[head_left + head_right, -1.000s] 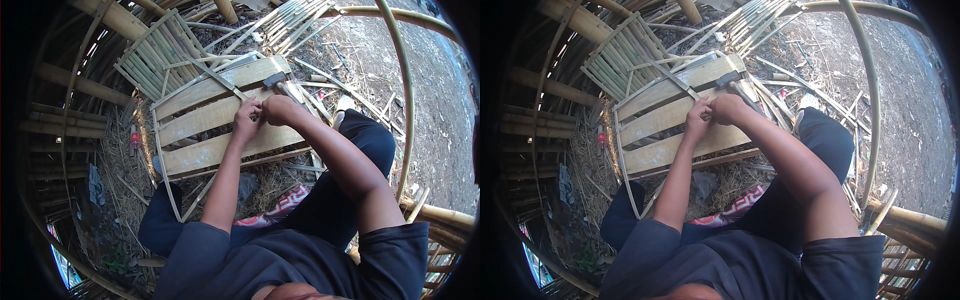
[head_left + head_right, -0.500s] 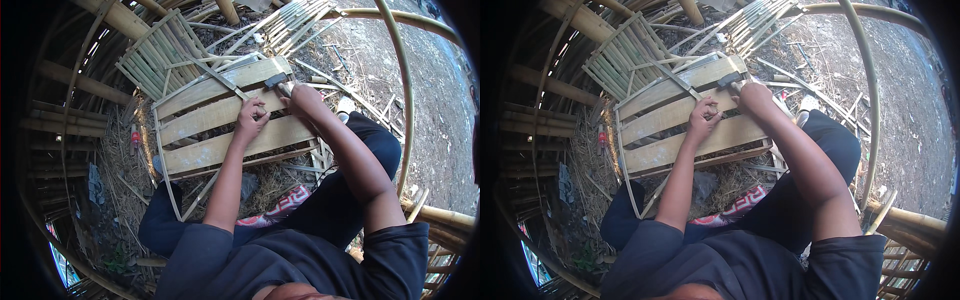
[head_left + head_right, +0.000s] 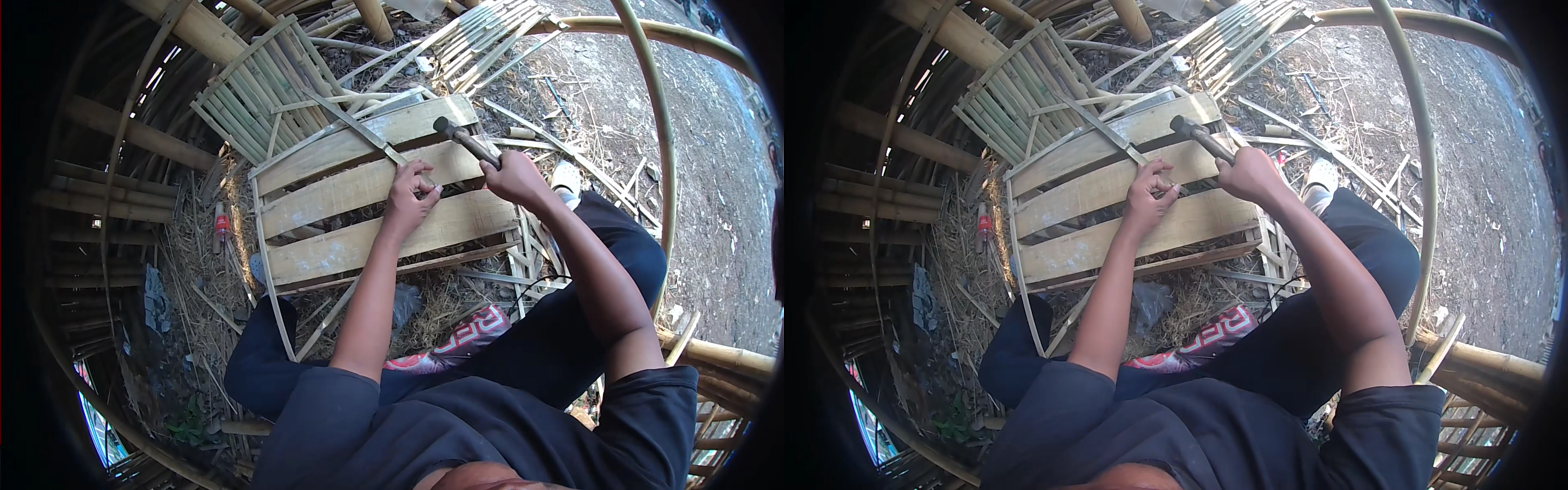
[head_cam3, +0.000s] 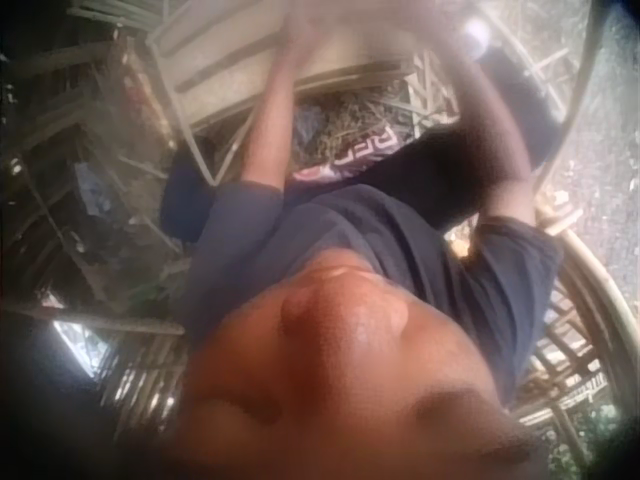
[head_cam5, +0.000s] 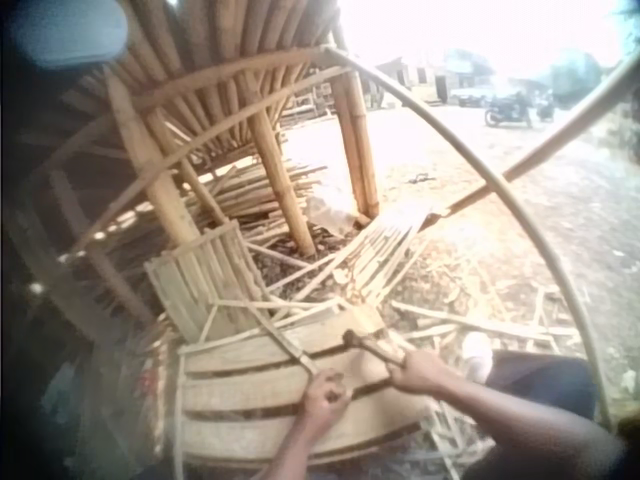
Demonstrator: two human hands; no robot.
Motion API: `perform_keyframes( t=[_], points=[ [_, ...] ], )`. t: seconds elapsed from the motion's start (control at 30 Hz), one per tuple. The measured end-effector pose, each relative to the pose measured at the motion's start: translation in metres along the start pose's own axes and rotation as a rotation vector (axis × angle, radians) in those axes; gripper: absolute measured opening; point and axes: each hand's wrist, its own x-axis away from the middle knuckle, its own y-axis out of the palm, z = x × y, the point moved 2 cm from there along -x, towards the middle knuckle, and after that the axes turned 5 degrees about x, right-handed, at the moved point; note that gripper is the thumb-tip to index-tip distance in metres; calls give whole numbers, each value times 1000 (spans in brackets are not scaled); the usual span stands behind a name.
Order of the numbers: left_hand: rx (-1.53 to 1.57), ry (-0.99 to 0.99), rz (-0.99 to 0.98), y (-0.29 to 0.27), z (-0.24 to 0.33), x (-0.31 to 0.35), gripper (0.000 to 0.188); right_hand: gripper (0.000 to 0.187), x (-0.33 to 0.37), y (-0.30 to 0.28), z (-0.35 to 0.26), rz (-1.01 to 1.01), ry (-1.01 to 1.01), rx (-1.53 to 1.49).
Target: The person positions a bamboo strip across a wooden crate and secures it by driving nails into the wood using a hammer.
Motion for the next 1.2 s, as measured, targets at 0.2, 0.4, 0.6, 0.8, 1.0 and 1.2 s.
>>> perform_keyframes(
  t=[0.2,0.4,0.6,0.8,1.0,1.2],
  points=[
    [-40,10,17,2,3,-2,19,70,41,-17,-12,-238,104,-403],
    [42,-79,-1,2,-4,-1,20,77,65,-17,-13,-283,13,-421],
    [23,1,-23,2,-6,-2,21,78,70,-11,-8,-287,-10,-266],
    [87,10,-12,3,4,-6,23,78,68,-10,-9,-279,-2,-257],
    [4,70,9,-1,4,-4,20,78,69,-22,-17,-300,42,-310],
    [-15,83,32,3,6,-5,22,77,63,-3,-11,-297,1,-281]
  ],
)
